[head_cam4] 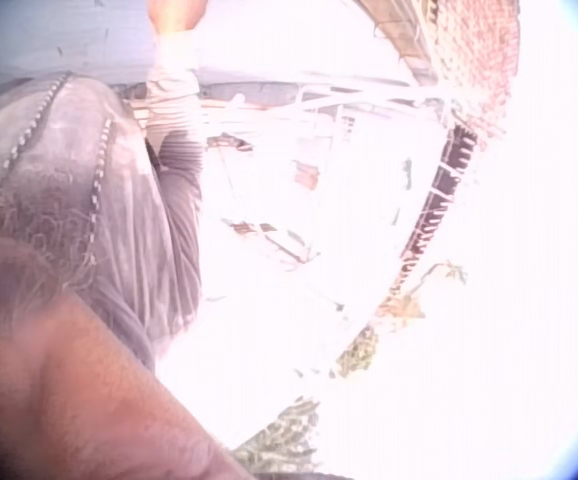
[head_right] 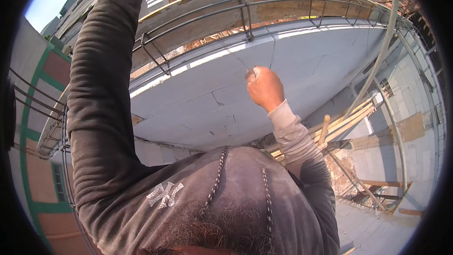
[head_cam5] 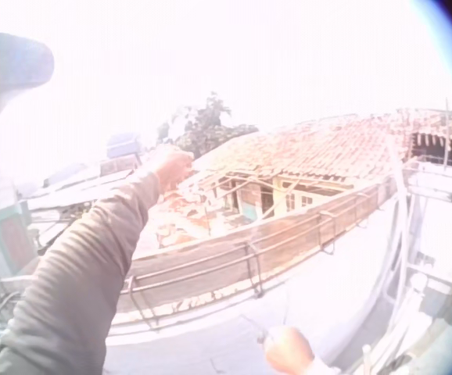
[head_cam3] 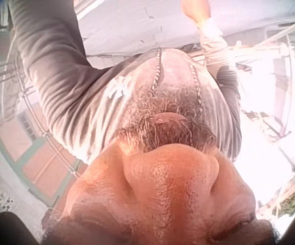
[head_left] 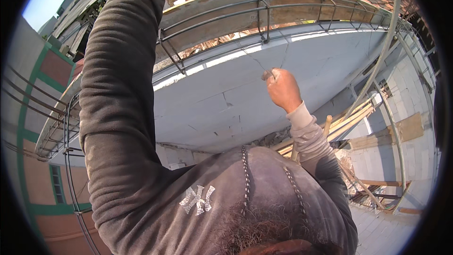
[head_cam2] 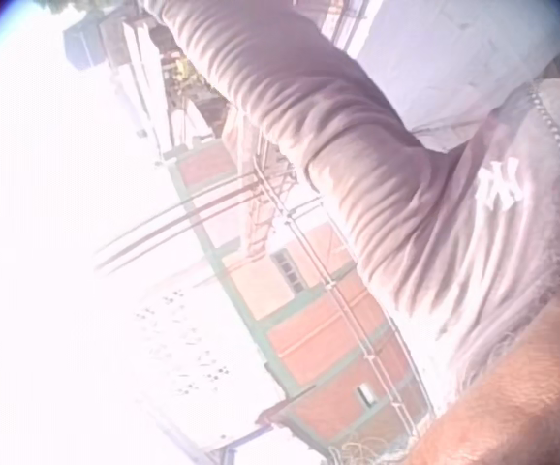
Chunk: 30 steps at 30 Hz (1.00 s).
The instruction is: The person lifts a concrete panel and positions it on a metal frame at a construction site. They secure the panel to the rebar by twisting thin wire around the frame and through the panel by hand.
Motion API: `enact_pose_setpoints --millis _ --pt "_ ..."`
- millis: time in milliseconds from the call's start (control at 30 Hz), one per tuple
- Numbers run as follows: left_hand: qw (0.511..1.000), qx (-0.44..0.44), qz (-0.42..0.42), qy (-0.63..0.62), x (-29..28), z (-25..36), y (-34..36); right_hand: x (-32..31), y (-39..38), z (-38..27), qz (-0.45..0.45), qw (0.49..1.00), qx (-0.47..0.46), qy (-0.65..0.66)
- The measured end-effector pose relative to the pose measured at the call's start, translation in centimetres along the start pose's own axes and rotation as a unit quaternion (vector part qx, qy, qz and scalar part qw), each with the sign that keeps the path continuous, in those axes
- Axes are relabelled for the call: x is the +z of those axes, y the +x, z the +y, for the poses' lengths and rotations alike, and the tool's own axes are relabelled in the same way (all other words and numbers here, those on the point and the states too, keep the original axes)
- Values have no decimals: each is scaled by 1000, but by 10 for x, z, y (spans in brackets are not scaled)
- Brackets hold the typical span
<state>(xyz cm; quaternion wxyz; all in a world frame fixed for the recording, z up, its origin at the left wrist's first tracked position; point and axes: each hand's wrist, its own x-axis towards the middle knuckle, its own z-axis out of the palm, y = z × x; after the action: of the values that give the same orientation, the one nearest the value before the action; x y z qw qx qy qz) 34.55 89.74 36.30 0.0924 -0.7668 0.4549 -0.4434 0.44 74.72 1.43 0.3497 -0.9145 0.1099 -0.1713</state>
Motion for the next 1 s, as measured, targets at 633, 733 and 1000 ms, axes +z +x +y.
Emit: enact_pose_setpoints --millis 633,733,1000 --pt "687 -376 138 -606 -69 325 -221 104 -6 62 21 977 -110 180" --pt "589 -436 128 -669 -62 340 -229 129 17 79 -13 971 -40 236" --pt "523 -421 96 -735 -137 277 -168 136 32 98 -80 966 11 245"
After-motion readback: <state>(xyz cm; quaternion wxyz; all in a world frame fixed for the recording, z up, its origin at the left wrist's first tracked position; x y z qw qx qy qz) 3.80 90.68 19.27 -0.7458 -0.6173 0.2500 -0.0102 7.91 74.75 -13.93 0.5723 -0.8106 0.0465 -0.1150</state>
